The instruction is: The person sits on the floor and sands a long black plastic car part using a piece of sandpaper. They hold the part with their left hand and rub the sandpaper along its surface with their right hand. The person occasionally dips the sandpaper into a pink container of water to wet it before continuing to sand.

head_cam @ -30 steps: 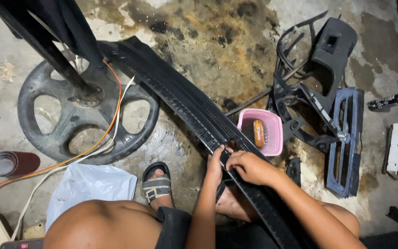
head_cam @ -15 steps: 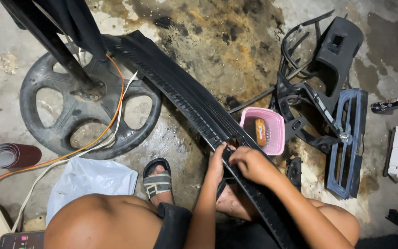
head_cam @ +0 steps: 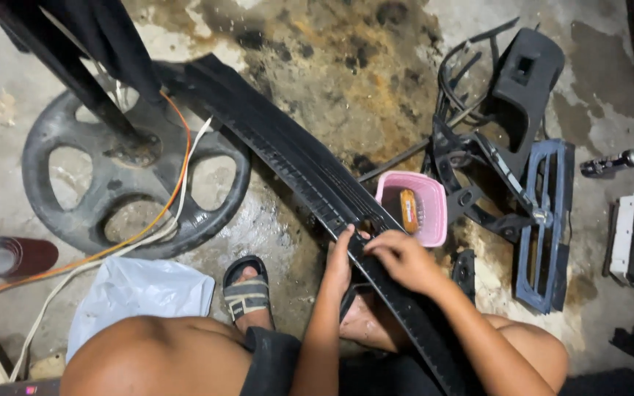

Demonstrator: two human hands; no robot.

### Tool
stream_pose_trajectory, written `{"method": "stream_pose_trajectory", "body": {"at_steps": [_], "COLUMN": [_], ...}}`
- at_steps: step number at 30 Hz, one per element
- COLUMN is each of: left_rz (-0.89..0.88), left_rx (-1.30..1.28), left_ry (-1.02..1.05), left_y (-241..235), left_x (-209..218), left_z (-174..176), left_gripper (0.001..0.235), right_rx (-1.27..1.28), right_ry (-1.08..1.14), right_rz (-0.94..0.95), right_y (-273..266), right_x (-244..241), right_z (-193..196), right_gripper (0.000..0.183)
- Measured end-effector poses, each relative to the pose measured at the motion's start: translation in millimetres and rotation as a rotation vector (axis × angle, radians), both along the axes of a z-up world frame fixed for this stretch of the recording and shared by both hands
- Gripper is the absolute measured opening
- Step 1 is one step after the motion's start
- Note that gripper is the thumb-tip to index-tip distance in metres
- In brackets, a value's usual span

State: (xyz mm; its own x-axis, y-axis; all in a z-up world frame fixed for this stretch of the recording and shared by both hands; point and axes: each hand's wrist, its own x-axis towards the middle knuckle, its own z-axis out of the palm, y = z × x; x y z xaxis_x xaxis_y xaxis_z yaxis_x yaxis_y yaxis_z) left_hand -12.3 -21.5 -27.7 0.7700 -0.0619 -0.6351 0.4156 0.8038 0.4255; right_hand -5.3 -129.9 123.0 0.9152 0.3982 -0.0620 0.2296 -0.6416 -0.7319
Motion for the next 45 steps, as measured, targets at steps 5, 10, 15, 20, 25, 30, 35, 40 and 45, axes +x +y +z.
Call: {"method": "stream_pose_trajectory", "body": {"at_steps": [5,10,15,20,25,30,35,40,45], "left_rz": [-0.03,-0.037,-0.038,0.023,0.273,-0.207,-0.42,-0.39,-0.389], "left_rx": [0.014,0.014,0.078,0.594,1.437,0.767,0.503,0.509,0.67], "left_ry": [-0.054,-0.052,-0.017,0.03,-0.223,-0.538,-0.546,-0.536,-0.661], "left_y": [11.8,6.9,7.5,19.3,27.8,14.4,15.0,14.8,23.4], "left_x": [-5.4,0.7,4.8,6.5,6.6,4.7,-2.7,-2.9,-1.2], "left_z": [18.5,11.6,8.8,56.2,76.9,115.4,119.0,118.6,132.3], "left_gripper": [0.034,0.035,0.036,0.072,0.088,0.031,0.032,0.025,0.013], "right_rx": [0.532,0.74,0.785,0.724,0.682,0.65,0.618,0.624,0.634], "right_ry": [0.386,0.533,0.504,0.415,0.322,0.266,0.224,0.193,0.139], "right_rz": [-0.589,-0.652,-0.604,-0.602,-0.605,-0.595,-0.644,-0.665,-0.698], "right_y": [-54.2,-59.9,-53.1,-52.2,-49.9,-47.4,-42.2,-37.3,-28.0], "right_x": [9.5,-2.2,-13.2,-21.2,-25.4,-26.4,-26.7,-26.6,-25.5], "right_z": [-13.5,-5.7,11.6,21.5,22.5,23.5,29.0,23.4,23.5], "right_gripper": [0.023,0.028,0.042,0.042,0.039,0.036,0.035,0.034,0.034]}}
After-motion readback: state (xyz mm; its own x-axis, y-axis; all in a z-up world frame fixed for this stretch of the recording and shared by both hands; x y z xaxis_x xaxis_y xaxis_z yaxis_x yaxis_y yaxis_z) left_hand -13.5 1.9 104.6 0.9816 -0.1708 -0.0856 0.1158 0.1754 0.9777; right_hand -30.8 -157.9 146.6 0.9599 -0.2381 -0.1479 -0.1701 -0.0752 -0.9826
